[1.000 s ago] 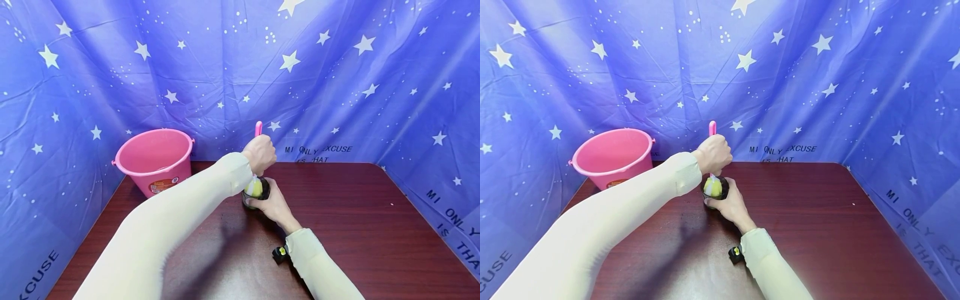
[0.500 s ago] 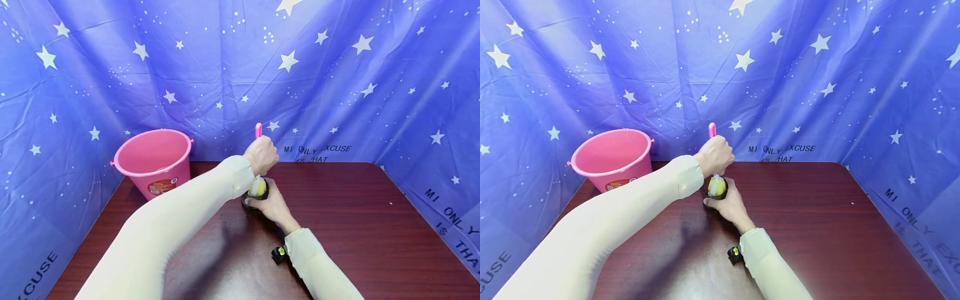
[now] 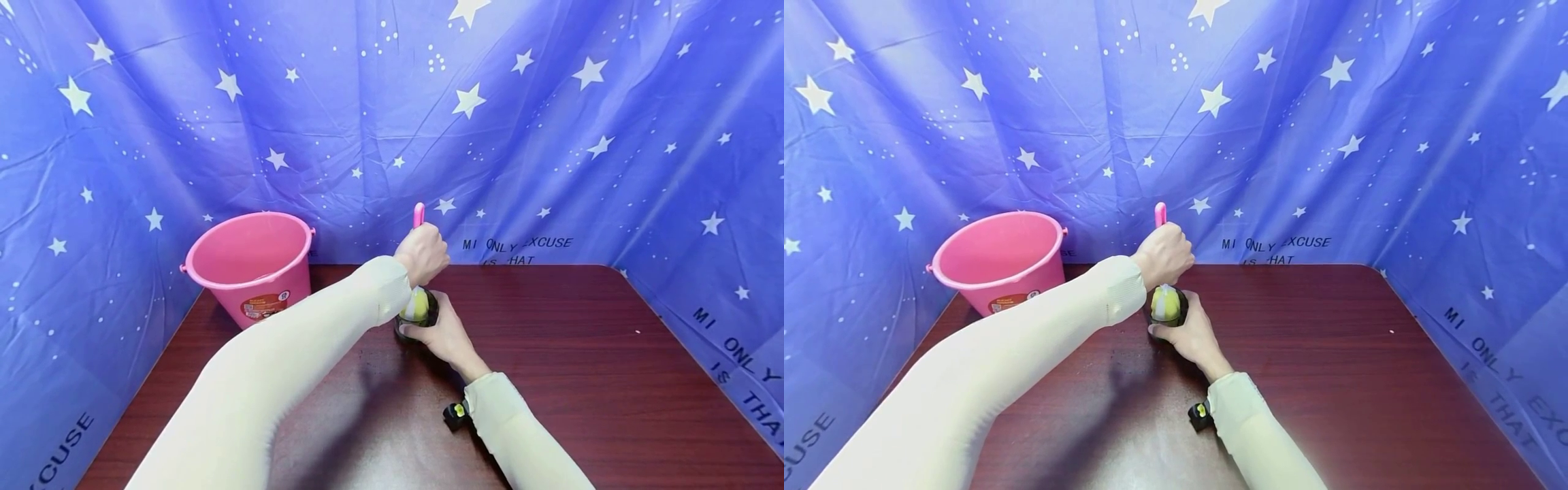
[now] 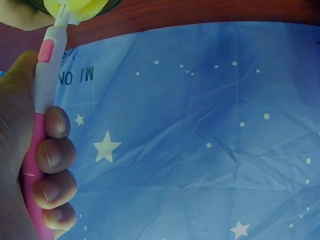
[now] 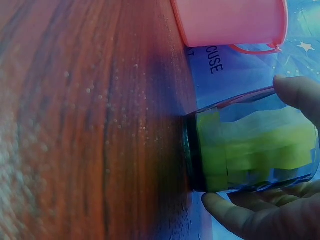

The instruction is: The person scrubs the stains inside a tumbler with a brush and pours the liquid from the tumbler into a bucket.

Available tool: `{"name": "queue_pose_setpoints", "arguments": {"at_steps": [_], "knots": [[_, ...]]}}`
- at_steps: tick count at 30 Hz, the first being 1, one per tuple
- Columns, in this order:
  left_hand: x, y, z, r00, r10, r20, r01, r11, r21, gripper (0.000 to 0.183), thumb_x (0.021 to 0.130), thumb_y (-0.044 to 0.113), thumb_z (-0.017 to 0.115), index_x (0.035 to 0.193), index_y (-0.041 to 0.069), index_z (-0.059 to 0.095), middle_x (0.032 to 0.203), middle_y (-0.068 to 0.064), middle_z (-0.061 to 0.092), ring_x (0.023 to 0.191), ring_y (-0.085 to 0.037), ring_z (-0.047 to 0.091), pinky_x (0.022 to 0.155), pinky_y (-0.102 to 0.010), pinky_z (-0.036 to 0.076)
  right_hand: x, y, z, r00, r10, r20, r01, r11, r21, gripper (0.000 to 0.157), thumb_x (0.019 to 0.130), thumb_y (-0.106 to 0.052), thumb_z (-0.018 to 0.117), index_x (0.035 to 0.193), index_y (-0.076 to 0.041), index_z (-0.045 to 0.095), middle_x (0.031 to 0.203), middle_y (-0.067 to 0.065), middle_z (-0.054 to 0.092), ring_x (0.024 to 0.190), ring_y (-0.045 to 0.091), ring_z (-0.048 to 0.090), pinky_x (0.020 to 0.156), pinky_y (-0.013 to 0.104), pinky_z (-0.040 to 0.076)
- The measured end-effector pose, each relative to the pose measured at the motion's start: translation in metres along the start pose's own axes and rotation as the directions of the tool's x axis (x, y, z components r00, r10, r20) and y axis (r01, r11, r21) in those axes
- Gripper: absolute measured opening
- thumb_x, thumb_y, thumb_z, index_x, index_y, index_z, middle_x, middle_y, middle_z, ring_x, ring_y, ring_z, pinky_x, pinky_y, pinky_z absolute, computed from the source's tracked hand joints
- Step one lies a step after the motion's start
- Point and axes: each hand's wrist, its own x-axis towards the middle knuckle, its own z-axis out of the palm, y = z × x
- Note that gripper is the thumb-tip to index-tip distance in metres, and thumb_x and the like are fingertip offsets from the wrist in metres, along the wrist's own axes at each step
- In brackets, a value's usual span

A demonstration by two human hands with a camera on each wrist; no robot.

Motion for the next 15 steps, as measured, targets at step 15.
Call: {"name": "queue_pose_setpoints", "arguments": {"at_steps": [15], "knots": [[-0.0068,-0.0066,0.0030,0.998,0.052,0.043,-0.051,0.998,-0.022,0.015,0.085,0.031,0.055,0.090,0.028,0.069,0.085,0.008,0.065,0.068,-0.011,0.050,0.056,-0.031,0.032,-0.0013,0.0000,0.0007,1.000,0.013,0.005,-0.013,1.000,0.013,0.081,0.066,-0.022,0.086,0.132,-0.008,0.040,0.120,0.010,0.055,0.107,0.024,0.054,0.096,0.039,0.039]]}}
